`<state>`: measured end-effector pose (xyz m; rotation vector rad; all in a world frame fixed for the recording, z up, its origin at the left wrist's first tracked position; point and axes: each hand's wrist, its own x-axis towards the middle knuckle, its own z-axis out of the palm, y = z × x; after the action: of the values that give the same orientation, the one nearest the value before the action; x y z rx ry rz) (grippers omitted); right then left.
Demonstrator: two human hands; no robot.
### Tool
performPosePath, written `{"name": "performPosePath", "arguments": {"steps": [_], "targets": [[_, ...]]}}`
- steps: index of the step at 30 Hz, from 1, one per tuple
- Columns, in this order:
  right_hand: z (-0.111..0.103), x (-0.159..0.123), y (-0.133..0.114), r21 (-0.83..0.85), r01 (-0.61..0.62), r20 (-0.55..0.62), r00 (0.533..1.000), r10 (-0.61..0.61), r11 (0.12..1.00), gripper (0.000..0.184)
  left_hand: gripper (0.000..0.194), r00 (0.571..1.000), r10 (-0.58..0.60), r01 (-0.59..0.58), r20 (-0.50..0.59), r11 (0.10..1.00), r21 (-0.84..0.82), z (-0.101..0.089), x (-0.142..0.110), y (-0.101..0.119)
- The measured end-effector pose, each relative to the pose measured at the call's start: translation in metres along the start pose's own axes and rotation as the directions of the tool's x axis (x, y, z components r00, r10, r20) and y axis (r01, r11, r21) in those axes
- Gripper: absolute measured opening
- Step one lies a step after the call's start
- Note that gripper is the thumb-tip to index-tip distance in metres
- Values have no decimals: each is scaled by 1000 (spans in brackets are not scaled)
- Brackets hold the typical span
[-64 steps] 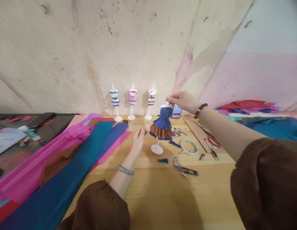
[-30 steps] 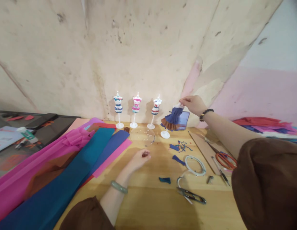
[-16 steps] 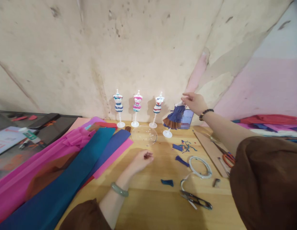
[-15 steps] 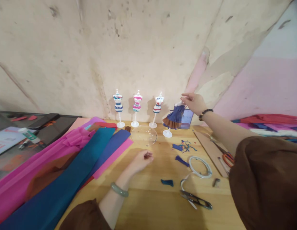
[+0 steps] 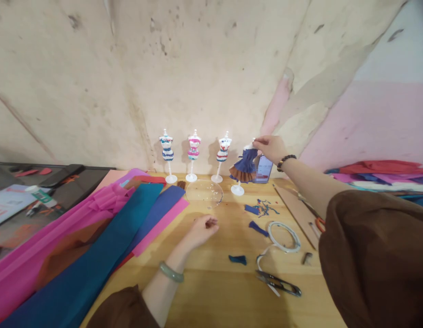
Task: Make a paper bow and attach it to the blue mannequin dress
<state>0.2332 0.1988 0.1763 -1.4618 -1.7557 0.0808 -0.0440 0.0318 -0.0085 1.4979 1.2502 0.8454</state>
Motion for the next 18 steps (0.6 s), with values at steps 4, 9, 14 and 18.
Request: {"name": "performPosePath", "arguments": {"steps": [4, 9, 14, 18], "targets": [[-3, -5, -4, 37, -68, -39, 997, 70, 997, 26, 22, 1000, 12, -12, -1, 1000, 19, 1, 2, -2], [-13, -16, -3, 90, -145, -49, 987, 150, 985, 28, 22, 1000, 26, -26, -3, 998, 52, 2, 3, -5], [-25, -61, 10, 102, -228, 12, 974, 228, 968, 34, 19, 998, 66, -64, -12, 991, 118, 3, 5, -7], [-29, -126, 24, 52, -257, 140, 959, 247, 965, 41, 20, 993, 114, -109, -14, 974, 199, 5, 4, -7]]}}
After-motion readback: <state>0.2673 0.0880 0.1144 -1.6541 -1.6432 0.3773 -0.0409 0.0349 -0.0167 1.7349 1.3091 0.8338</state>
